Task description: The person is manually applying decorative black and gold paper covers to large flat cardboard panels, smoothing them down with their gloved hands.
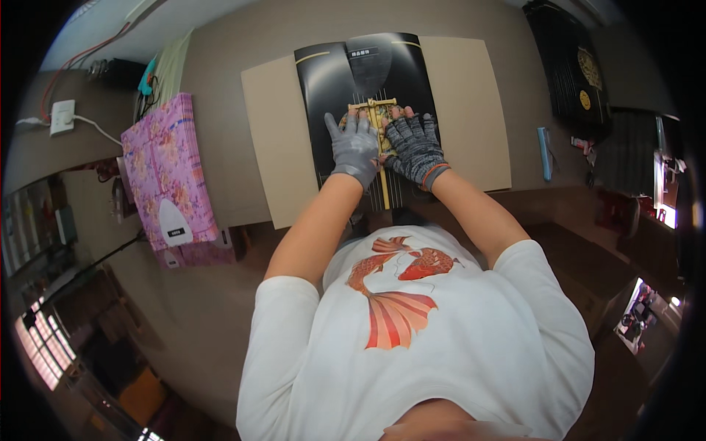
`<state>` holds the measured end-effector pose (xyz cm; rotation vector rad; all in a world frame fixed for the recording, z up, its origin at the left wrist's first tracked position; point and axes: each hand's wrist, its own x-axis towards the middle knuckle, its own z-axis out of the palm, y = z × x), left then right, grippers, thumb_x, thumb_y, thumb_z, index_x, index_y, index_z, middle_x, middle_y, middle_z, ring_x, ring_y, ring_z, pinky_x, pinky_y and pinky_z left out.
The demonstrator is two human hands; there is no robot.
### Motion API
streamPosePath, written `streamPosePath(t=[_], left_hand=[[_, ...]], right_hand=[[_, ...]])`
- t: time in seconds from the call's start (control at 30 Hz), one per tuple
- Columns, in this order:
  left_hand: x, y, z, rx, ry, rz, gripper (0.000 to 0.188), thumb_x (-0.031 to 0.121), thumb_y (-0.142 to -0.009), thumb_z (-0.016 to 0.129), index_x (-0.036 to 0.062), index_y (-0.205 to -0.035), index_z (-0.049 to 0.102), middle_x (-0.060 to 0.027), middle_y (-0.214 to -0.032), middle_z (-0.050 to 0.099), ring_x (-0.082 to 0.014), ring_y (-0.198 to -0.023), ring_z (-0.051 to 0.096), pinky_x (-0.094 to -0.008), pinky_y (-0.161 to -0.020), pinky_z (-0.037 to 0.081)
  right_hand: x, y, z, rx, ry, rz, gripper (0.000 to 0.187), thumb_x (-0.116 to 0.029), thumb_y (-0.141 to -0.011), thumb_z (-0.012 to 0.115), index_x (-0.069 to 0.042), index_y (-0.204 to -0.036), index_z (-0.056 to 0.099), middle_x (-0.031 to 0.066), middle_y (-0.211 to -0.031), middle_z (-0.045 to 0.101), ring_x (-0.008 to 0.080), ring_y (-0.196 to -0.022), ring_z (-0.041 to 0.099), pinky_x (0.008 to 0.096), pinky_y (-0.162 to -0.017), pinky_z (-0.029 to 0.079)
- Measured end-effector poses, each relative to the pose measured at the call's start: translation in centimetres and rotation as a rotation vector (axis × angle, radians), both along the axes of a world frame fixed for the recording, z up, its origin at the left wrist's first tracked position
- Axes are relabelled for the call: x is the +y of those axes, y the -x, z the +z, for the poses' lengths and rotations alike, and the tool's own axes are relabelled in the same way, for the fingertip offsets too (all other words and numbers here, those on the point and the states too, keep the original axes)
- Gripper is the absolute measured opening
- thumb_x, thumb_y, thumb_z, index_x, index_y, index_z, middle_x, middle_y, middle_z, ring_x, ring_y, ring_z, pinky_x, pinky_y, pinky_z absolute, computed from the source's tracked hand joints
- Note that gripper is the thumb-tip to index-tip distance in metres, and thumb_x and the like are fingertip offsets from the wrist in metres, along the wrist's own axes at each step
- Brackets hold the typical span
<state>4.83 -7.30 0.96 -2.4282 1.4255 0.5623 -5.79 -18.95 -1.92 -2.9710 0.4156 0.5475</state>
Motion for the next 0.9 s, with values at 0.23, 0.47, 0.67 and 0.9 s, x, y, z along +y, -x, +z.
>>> streamPosePath(t=[0.23,0.47,0.67,0.9], left_hand=[[-1.5,1.0,0.7,-0.045,-0.025,-0.009,0.06,0.025,-0.076,0.07,0.0058,-0.131,0.054,-0.014,-0.151,0.038,-0.0294,-0.143,0.032,-0.0694,-0.112,0.012],[-0.7,0.7,-0.6,0.004,0.111,-0.005,0.041,0.016,-0.077,0.063,0.0009,-0.115,0.063,-0.0188,-0.146,0.045,-0.0299,-0.141,0.036,-0.0695,-0.112,0.011],[-1.2,0.4,0.1,-0.031,0.038,-0.032,0.063,0.029,-0.073,0.072,0.0034,-0.128,0.056,-0.0164,-0.149,0.041,-0.0268,-0.142,0.035,-0.0667,-0.113,0.014],[-0.7,0.4,-0.5,-0.081,0.073,-0.065,0.068,0.034,-0.071,0.076,0.005,-0.129,0.056,-0.014,-0.147,0.044,-0.0258,-0.14,0.037,-0.0664,-0.113,0.015]], right_hand=[[-8.3,-6.7,-4.3,-0.33,0.21,-0.102,0.078,-0.058,-0.089,0.046,-0.012,-0.151,0.032,0.0171,-0.158,0.025,0.0358,-0.147,0.02,0.0574,-0.116,0.013],[-18.4,-18.7,-2.7,-0.627,0.307,-0.234,0.057,-0.045,-0.092,0.048,-0.011,-0.138,0.048,0.017,-0.143,0.045,0.0356,-0.137,0.037,0.0546,-0.111,0.026],[-20.8,-19.2,-2.3,-0.491,0.143,-0.298,0.061,-0.046,-0.093,0.046,-0.01,-0.142,0.043,0.016,-0.15,0.039,0.0337,-0.14,0.033,0.0529,-0.113,0.022],[-10.7,-5.6,-2.1,-0.399,0.154,0.117,0.071,-0.047,-0.087,0.058,-0.01,-0.145,0.041,0.0173,-0.151,0.037,0.0346,-0.142,0.031,0.056,-0.113,0.021]])
